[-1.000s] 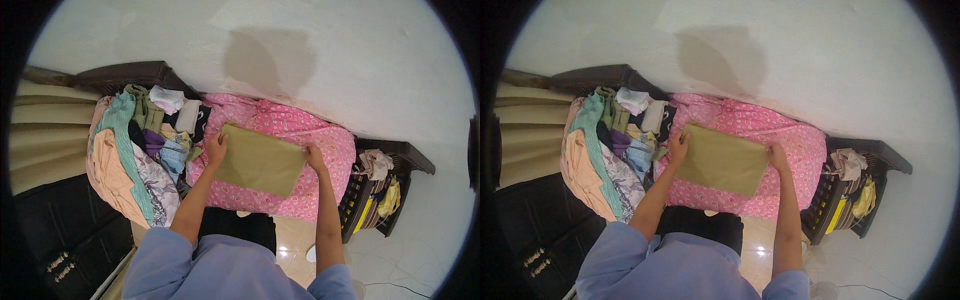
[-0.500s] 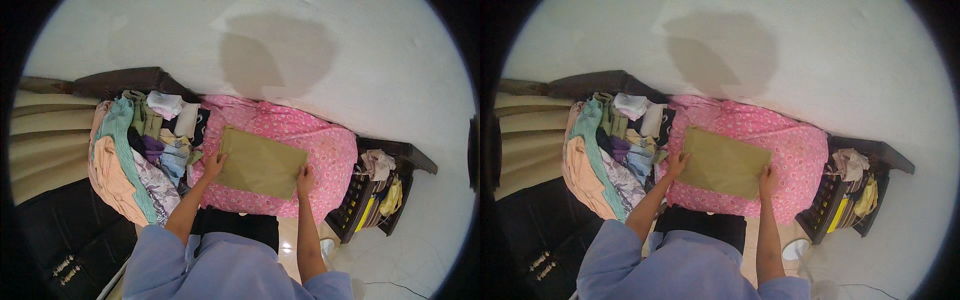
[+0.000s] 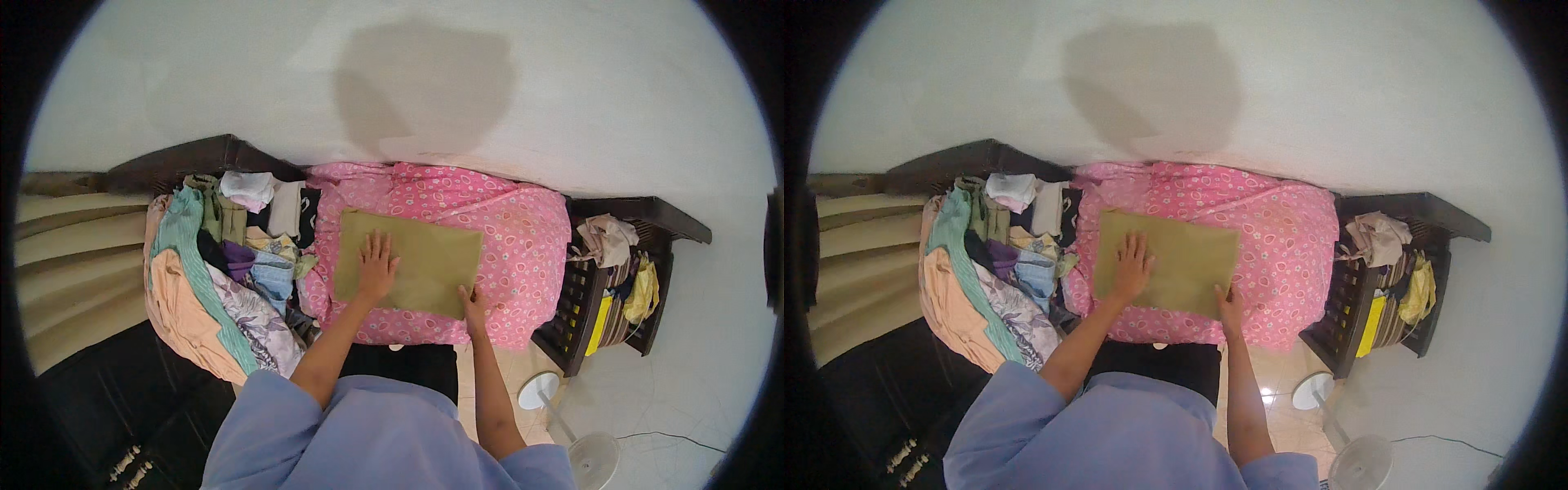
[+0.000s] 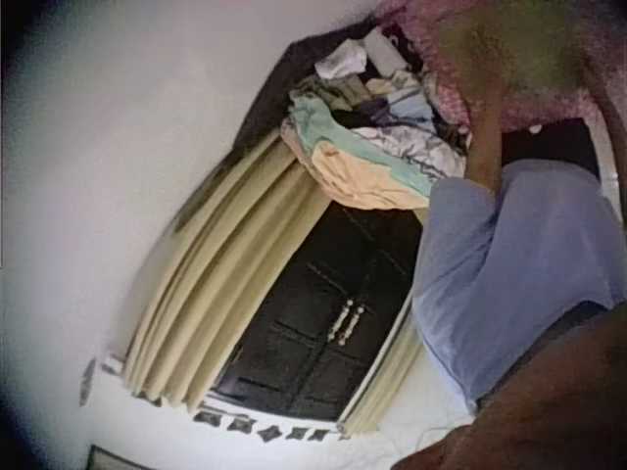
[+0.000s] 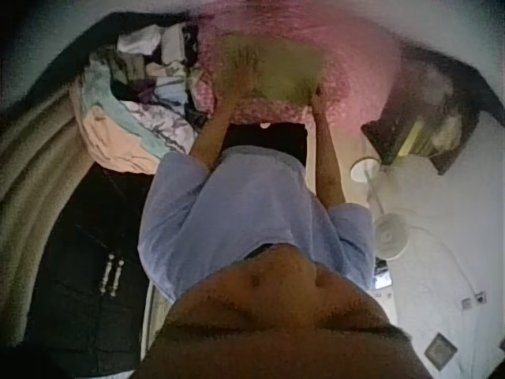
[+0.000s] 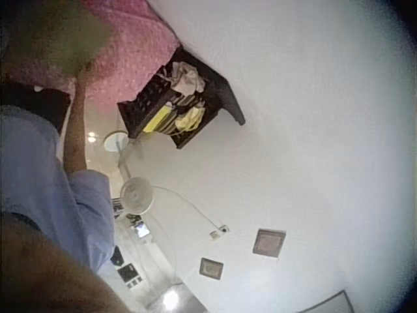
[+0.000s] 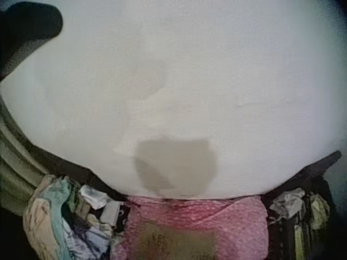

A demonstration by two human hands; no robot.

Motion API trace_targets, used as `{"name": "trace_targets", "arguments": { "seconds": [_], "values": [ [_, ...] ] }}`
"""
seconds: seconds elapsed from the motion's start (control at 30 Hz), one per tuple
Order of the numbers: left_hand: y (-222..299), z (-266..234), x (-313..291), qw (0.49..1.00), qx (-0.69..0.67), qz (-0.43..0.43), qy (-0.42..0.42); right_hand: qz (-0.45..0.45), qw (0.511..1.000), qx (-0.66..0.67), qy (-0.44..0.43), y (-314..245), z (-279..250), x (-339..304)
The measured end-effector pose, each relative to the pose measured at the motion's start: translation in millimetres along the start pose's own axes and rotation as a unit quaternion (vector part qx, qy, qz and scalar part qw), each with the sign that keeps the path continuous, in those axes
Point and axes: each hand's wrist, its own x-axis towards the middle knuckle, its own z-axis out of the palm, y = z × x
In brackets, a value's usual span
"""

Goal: The person folds several pieces of clothing one by one on a bed and places each folded item onto a nearby chair. The items include a green patterned cloth, a white shirt, a yellow shirt, and a beige shirt. The person smooths and aligns each item before folding and stacking them.

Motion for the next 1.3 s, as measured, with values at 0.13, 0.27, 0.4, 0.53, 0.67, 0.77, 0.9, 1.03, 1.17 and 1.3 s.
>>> {"name": "trace_targets", "arguments": {
  "seconds": [0.13, 0.27, 0.4, 0.53, 0.67, 0.77, 0.9, 1.03, 1.17, 1.3],
  "values": [
    [23, 4, -8, 0.988, -0.048, -0.136, -0.059, 0.026, 0.997, 0.047, -0.048, -24, 15, 1],
    [18, 32, -27, 0.880, -0.387, -0.264, -0.077, 0.130, 0.964, -0.061, -0.224, -132, 51, -35],
    [13, 2, -31, 0.599, -0.737, -0.297, -0.099, -0.092, 0.893, -0.270, -0.349, -146, 84, -82],
    [-3, -45, -40, 0.529, -0.792, -0.262, -0.155, -0.277, 0.852, -0.274, -0.348, -183, 80, -142],
    [0, -59, -55, 0.535, -0.789, -0.239, -0.184, -0.211, 0.793, -0.457, -0.342, -206, 43, -175],
    [22, -61, -55, 0.550, -0.778, -0.219, -0.211, -0.271, 0.910, -0.252, -0.186, -150, 22, -181],
    [53, -68, -58, 0.575, -0.764, -0.186, -0.228, 0.073, 0.962, 0.175, -0.197, -78, 47, -187],
    [88, -73, -58, 0.589, -0.753, -0.159, -0.245, 0.026, 0.818, 0.489, -0.303, -98, 79, -198],
    [129, -90, -42, 0.603, -0.749, -0.119, -0.248, -0.011, 0.813, 0.569, -0.120, -115, 52, -199],
    [168, -105, -19, 0.610, -0.745, -0.086, -0.255, -0.048, 0.812, 0.581, 0.013, -121, -16, -218]
  ]
}}
